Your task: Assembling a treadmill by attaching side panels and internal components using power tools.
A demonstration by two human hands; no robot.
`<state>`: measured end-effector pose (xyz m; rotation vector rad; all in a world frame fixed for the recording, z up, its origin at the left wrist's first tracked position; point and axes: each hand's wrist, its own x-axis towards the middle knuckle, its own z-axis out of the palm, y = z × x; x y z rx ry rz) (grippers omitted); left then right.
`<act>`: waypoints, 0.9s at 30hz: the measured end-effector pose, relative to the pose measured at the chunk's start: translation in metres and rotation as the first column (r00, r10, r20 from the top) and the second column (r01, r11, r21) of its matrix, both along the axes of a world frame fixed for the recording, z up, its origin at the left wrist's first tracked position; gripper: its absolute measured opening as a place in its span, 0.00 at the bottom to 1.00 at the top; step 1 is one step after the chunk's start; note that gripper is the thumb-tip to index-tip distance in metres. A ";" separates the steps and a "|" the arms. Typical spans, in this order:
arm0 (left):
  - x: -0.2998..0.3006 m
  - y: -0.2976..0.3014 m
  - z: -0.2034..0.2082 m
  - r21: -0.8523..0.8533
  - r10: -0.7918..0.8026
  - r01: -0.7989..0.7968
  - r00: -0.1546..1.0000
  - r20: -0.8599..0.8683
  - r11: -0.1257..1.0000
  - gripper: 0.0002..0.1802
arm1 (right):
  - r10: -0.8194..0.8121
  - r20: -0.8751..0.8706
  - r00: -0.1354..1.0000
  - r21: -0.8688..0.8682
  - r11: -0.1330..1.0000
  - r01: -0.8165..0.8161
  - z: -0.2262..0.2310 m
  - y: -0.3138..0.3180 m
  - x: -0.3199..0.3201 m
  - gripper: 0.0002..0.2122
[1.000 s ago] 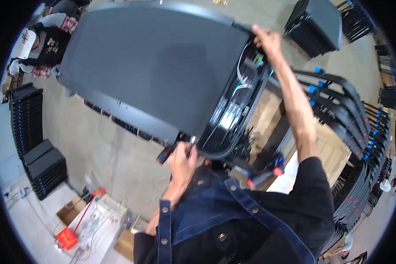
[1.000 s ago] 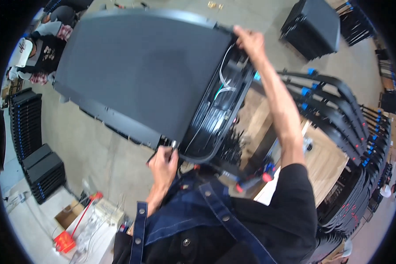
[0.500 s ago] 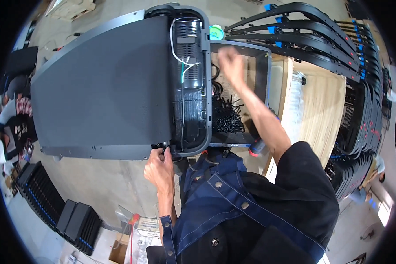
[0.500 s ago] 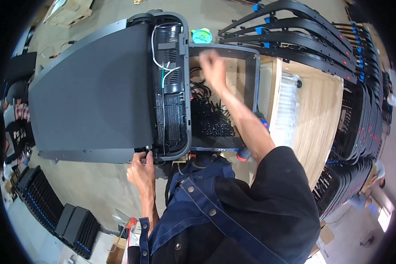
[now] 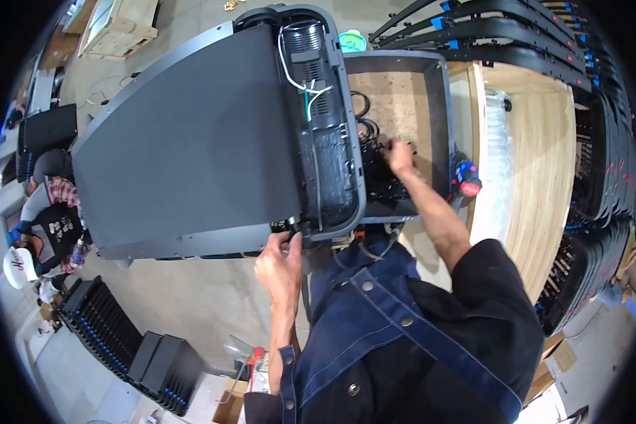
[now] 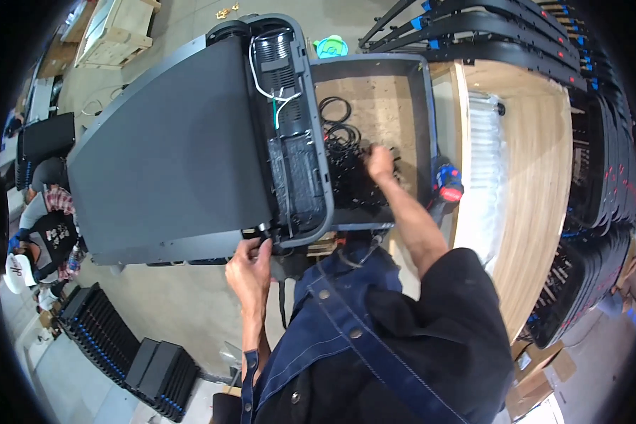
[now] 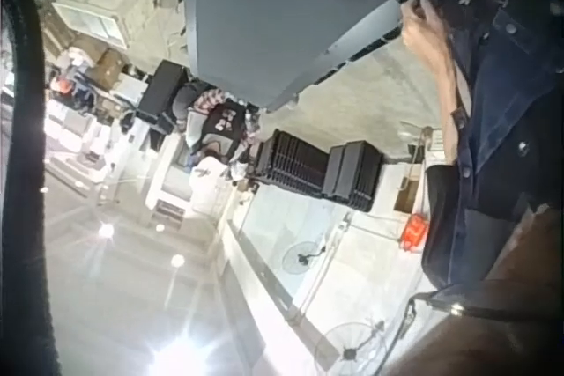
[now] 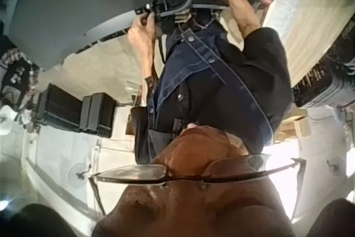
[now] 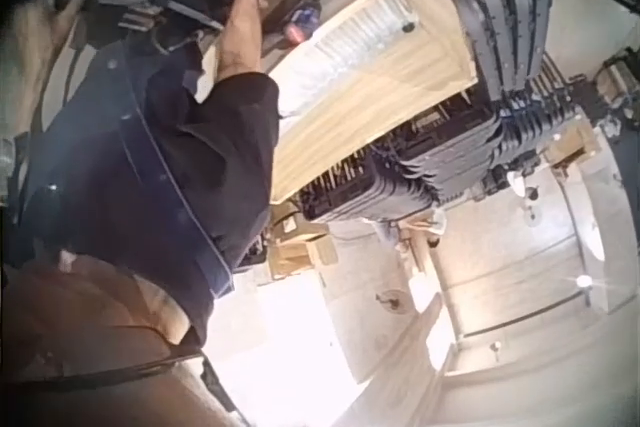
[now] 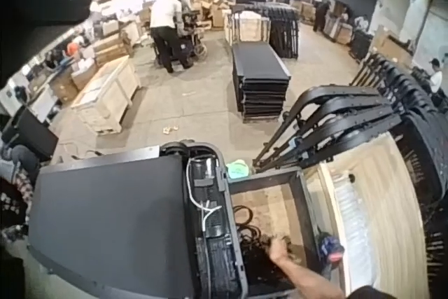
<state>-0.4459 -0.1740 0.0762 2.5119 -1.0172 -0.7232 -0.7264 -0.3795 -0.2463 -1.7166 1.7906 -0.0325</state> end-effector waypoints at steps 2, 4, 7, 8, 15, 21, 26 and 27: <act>0.007 0.004 0.007 -0.034 -0.026 0.022 0.991 -0.128 0.999 0.14 | -0.166 0.095 0.981 -0.116 0.977 0.177 0.028 0.004 -0.015 0.09; 0.021 0.010 0.015 -0.028 -0.057 0.052 0.972 -0.228 0.998 0.11 | -0.622 0.403 0.672 0.368 0.782 0.503 0.084 0.009 -0.026 0.09; 0.058 0.014 0.012 -0.273 -0.506 0.516 0.855 0.113 0.812 0.11 | -0.666 0.662 0.343 0.521 0.738 0.428 0.177 0.056 -0.020 0.13; 0.063 0.004 0.017 -0.283 -0.627 0.643 0.763 0.158 0.712 0.16 | -0.658 0.685 0.313 0.562 0.750 0.349 0.204 0.073 -0.014 0.14; 0.075 -0.074 0.004 -0.020 -0.898 0.987 -0.139 0.418 -0.162 0.13 | 0.334 0.497 0.801 -0.269 0.937 -0.224 0.308 0.141 0.087 0.07; 0.068 -0.124 -0.015 0.046 -0.802 0.824 -0.561 0.206 -0.564 0.16 | 0.380 0.319 0.868 -0.227 0.920 -0.320 0.295 0.151 0.113 0.03; 0.057 -0.152 0.000 0.107 -0.798 0.793 -0.582 -0.158 -0.600 0.16 | 0.401 0.265 0.877 -0.230 0.910 -0.346 0.295 0.150 0.118 0.04; 0.053 -0.157 -0.001 0.101 -0.784 0.792 -0.561 -0.267 -0.602 0.17 | 0.391 0.273 0.879 -0.212 0.916 -0.341 0.299 0.149 0.120 0.04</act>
